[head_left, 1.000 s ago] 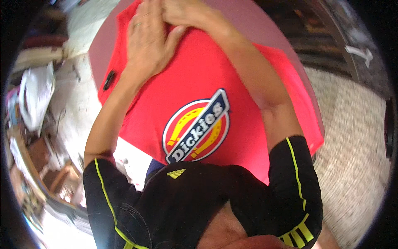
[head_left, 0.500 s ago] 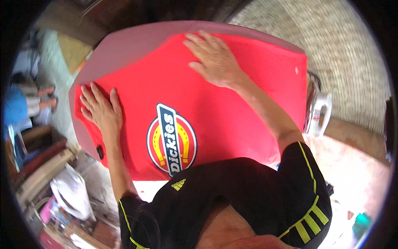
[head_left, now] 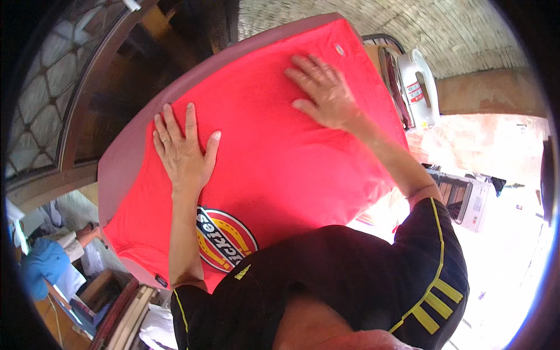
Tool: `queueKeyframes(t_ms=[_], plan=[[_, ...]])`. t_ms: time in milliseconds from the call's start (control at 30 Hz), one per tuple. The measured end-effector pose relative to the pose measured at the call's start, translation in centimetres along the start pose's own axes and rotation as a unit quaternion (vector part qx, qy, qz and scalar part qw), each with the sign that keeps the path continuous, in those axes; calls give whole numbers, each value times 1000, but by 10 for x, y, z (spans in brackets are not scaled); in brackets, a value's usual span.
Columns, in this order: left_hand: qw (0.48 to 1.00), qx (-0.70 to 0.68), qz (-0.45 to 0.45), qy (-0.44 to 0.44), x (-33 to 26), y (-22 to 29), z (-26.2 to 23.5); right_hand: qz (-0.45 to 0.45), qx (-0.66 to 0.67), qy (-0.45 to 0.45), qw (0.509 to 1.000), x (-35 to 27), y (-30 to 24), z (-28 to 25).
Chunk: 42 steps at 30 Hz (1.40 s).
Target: The person irons a red Dickies t-shirt on a pink ironing board. They repeatedly smooth the fabric, flip the shirt to iron different sections, and use a white electric iron to press the garment.
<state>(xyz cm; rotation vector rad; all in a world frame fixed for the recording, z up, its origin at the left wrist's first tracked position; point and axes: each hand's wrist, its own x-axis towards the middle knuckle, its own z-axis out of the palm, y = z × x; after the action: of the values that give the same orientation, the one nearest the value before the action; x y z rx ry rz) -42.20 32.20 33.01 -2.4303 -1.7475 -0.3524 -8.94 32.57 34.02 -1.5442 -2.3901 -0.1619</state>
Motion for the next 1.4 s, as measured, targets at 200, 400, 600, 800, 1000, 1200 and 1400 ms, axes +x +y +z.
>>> queueKeyframes(t_ms=[200, 400, 600, 800, 1000, 1200, 1400], plan=[[1000, 18, 11, 2, -2, 0, -2, 65, -47, 62, 995, 26, 107, 12], [999, 44, 13, 12, 10, 22, 20, 213, -67, 74, 972, 52, 103, 24], [983, -70, 164, 35, 70, 143, 41, 234, -146, 161, 948, 44, 64, 40], [989, -43, 137, 30, 107, 171, 53, 181, -39, 58, 981, -63, 34, 1], [990, -52, 128, 36, 107, 172, 54, 129, 81, 77, 985, -169, 64, -43], [993, -16, 114, 30, 105, 172, 52, 154, -19, 161, 975, -165, 164, -132], [993, -8, 118, 26, 109, 175, 52, 300, 332, 41, 893, -141, 232, -105]])
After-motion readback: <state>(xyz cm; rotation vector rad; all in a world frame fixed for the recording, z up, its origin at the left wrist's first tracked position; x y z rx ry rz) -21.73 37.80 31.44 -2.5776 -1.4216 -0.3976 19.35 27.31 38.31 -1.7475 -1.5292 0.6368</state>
